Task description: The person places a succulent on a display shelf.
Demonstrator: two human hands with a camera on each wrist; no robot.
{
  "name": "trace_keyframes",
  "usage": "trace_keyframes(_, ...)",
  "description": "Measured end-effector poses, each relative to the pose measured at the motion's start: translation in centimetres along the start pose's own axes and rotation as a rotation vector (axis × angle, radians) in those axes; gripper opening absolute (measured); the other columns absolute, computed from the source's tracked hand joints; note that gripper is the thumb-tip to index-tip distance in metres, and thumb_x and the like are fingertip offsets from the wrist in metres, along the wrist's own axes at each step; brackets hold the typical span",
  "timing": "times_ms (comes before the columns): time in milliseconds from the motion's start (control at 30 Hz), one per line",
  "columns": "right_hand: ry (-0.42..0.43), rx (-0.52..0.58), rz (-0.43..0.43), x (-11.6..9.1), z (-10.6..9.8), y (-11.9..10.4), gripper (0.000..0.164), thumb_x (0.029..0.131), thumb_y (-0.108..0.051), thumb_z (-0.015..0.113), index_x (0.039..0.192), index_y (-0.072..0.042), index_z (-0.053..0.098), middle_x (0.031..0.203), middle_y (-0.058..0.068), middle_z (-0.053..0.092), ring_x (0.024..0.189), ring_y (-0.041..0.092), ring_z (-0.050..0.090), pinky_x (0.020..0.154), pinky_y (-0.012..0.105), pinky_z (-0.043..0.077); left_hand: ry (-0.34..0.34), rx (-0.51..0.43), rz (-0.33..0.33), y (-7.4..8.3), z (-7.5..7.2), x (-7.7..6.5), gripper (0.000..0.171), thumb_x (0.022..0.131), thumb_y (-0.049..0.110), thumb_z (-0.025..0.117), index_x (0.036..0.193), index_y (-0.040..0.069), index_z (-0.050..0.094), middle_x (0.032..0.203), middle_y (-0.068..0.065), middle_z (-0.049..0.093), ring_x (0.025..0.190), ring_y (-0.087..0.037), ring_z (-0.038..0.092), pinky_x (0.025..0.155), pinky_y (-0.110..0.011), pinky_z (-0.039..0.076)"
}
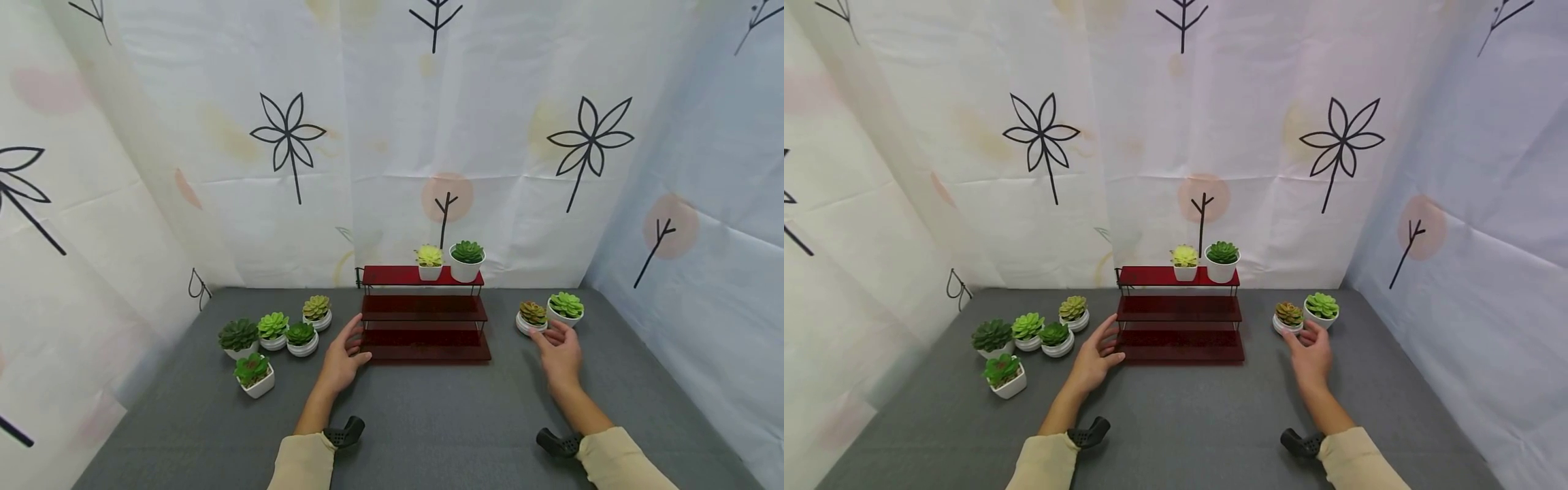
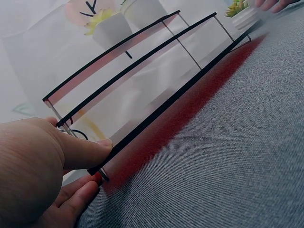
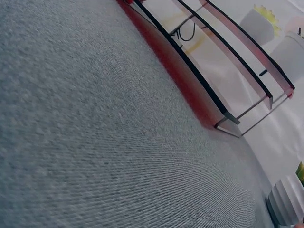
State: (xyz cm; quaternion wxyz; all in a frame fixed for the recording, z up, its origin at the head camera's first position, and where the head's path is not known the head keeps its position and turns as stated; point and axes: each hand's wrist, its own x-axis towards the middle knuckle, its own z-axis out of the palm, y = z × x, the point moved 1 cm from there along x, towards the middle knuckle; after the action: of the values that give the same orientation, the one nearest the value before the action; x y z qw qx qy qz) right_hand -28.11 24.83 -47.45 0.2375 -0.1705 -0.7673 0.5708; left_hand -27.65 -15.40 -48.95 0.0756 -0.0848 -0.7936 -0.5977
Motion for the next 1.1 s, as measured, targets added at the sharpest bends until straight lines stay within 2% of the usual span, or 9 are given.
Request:
trace_keyframes(100, -0.013, -0.017, 0.032, 0.3, 0.1, 0.2, 0.059, 0.091, -0.023, 0.069, 0.139, 0.002, 0.045, 0.123, 0.02, 0.053, 0.098, 0.013, 0.049, 0.072, 0.014, 0.04, -0.002, 0.004, 0.003, -0.1, 0.0, 0.0, 0.081, 0.082, -0.013, 0.069, 0.151, 0.016, 0.038, 0.137, -0.021, 0.05, 0.118, -0.041, 0.051, 0.098, -0.052, 0.043)
trace_keyframes(200, -0.04, -0.029, 0.05, 0.6, 0.2, 0.2, 0.064, 0.092, -0.024, 0.068, 0.142, 0.004, 0.04, 0.13, 0.024, 0.049, 0.11, 0.026, 0.046, 0.08, 0.026, 0.041, 0.002, 0.002, 0.001, -0.2, -0.1, 0.1, 0.081, 0.082, -0.013, 0.069, 0.151, 0.015, 0.038, 0.137, -0.022, 0.05, 0.118, -0.041, 0.051, 0.099, -0.052, 0.043)
trace_keyframes(300, -0.055, -0.036, 0.063, 1.1, 0.5, 0.2, 0.067, 0.092, -0.024, 0.068, 0.143, 0.006, 0.037, 0.135, 0.027, 0.045, 0.117, 0.033, 0.043, 0.086, 0.034, 0.04, 0.008, -0.003, 0.002, -0.2, -0.1, 0.1, 0.081, 0.082, -0.014, 0.069, 0.151, 0.015, 0.038, 0.137, -0.022, 0.05, 0.118, -0.042, 0.051, 0.099, -0.052, 0.042)
trace_keyframes(533, -0.069, -0.027, 0.084, 1.9, 0.9, 0.4, 0.07, 0.092, -0.021, 0.068, 0.145, 0.007, 0.034, 0.137, 0.029, 0.044, 0.124, 0.036, 0.042, 0.096, 0.041, 0.039, 0.001, 0.002, 0.002, -0.2, 0.0, 0.1, 0.08, 0.083, -0.012, 0.069, 0.151, 0.016, 0.038, 0.138, -0.021, 0.049, 0.119, -0.042, 0.051, 0.099, -0.052, 0.043)
trace_keyframes(733, -0.089, -0.06, 0.04, 2.3, 1.2, 0.4, 0.066, 0.091, -0.016, 0.068, 0.142, 0.011, 0.036, 0.133, 0.031, 0.046, 0.122, 0.039, 0.044, 0.097, 0.046, 0.039, 0.0, -0.001, 0.0, -0.1, 0.0, 0.2, 0.081, 0.083, -0.013, 0.069, 0.151, 0.016, 0.038, 0.138, -0.02, 0.049, 0.118, -0.041, 0.051, 0.099, -0.051, 0.043)
trace_keyframes(1100, -0.082, -0.151, -0.007, 2.9, 1.5, 1.0, 0.058, 0.09, -0.011, 0.068, 0.138, 0.01, 0.043, 0.133, 0.032, 0.049, 0.123, 0.041, 0.046, 0.101, 0.052, 0.037, 0.001, -0.003, 0.009, -0.2, 0.0, 0.1, 0.08, 0.082, -0.013, 0.068, 0.151, 0.014, 0.038, 0.138, -0.023, 0.049, 0.118, -0.043, 0.051, 0.099, -0.053, 0.042)
